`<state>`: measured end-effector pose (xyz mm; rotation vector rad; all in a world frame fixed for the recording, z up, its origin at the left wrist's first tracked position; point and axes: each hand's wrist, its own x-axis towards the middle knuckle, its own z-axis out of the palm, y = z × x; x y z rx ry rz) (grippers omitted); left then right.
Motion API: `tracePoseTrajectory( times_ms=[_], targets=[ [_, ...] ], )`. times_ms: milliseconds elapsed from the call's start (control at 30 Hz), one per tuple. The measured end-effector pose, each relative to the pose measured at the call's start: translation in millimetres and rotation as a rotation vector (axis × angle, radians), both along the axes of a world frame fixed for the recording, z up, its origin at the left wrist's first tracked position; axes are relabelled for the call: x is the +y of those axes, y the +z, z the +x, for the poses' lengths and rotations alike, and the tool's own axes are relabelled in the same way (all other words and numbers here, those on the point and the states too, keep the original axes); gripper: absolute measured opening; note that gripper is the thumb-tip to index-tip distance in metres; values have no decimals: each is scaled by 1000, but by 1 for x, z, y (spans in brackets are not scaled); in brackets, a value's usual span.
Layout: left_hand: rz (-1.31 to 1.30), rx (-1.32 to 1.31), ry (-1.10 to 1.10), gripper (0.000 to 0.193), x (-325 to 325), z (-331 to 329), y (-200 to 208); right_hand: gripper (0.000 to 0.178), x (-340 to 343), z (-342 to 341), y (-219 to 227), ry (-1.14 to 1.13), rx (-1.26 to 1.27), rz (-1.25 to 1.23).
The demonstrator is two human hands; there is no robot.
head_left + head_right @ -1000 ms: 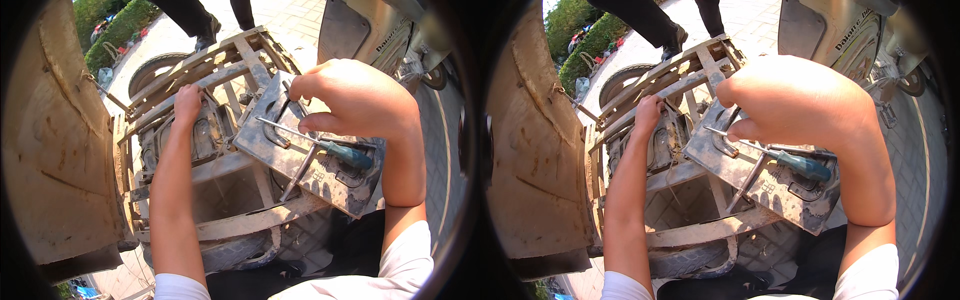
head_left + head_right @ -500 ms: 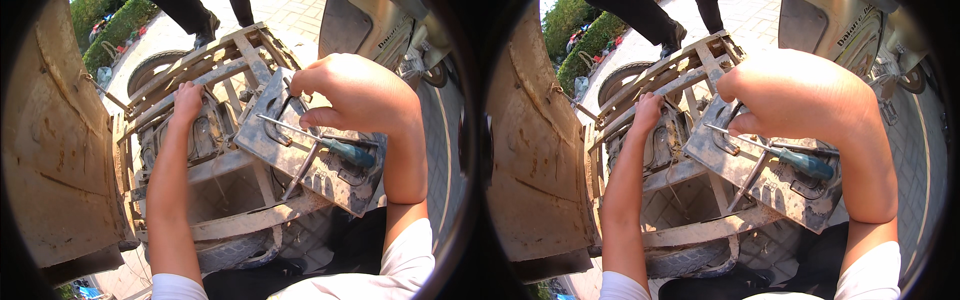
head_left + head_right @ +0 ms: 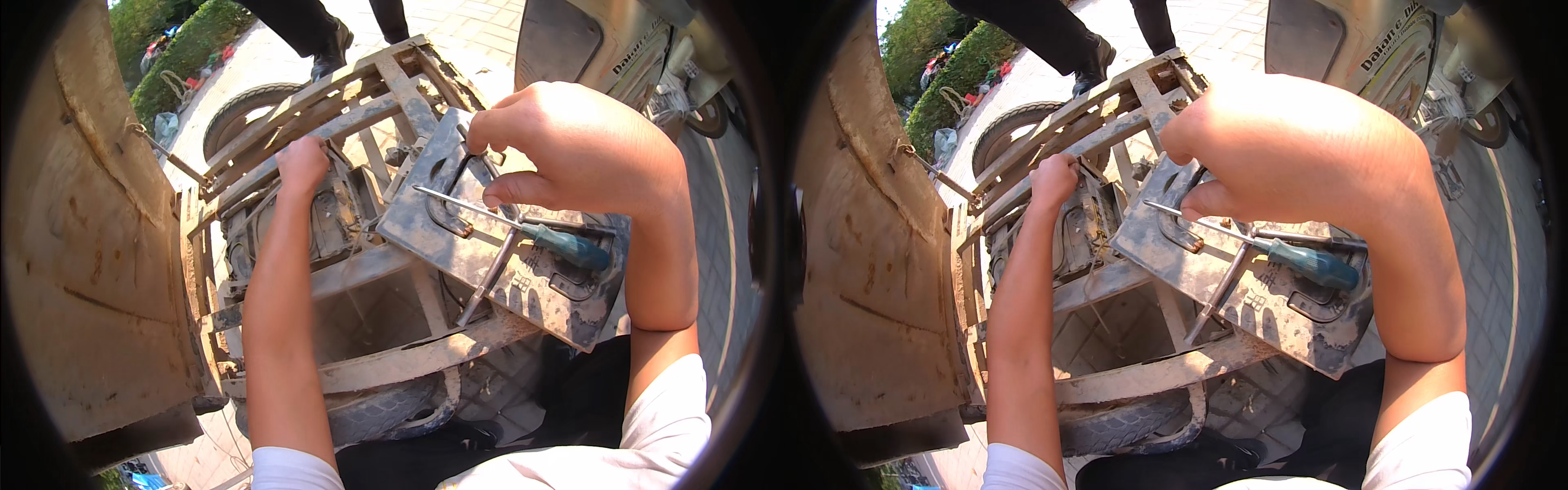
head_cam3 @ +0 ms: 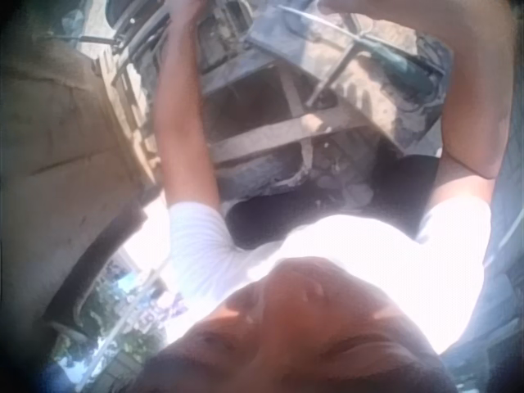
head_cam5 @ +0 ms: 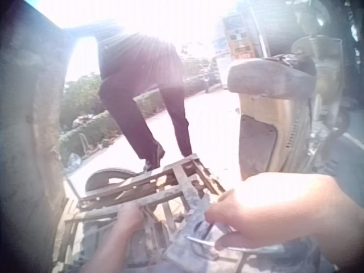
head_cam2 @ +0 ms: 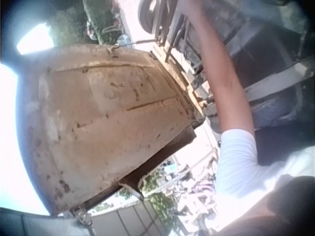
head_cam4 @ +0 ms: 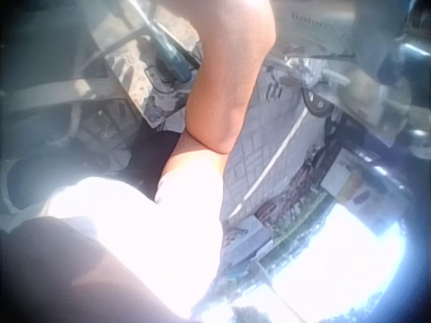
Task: The person retrieves a screwdriver from a cluttered workshop and returns to a scooter with an open battery compartment. They use the screwdriver to loosen and remove screws from the battery cover, then lift the cover to access the battery terminals. The person adjusts the battery connections and replaces the cover.
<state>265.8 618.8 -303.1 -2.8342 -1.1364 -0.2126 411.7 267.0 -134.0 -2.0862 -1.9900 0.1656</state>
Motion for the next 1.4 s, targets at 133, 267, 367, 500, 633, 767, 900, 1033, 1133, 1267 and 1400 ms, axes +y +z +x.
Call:
tracePoseTrajectory(
  times_ms=[133,267,367,500,633,767,900,1033,1133,1267,1400],
  targets=[
    [-92,-62,80,20,5,3,3,36,2,-1,0,-8,-22,-20],
    [-193,-90,154,20,6,4,3,36,3,-2,1,-20,-41,-48],
    [-147,-119,198,20,0,5,1,35,4,-2,1,-24,-40,-45],
    [-72,-192,297,20,-11,4,-3,36,3,-2,1,-21,-42,-45],
    [67,-166,265,20,-14,4,-8,35,3,-3,0,-17,-46,-43],
    [210,-159,115,19,-4,3,-18,34,3,-3,0,-29,-48,-32],
    [245,-161,-44,16,3,-4,-27,35,3,-3,0,-26,-44,-38],
    [174,-172,-181,14,-2,-20,-26,34,4,-5,1,-20,-39,-31],
    [50,-135,-210,22,-7,-27,-16,33,7,-8,1,-9,-39,-39],
    [11,8,-155,30,-13,-21,-4,33,9,-12,1,-3,-20,3],
    [38,207,-101,33,-15,-10,0,33,8,-12,1,14,-44,-8]
  ],
)
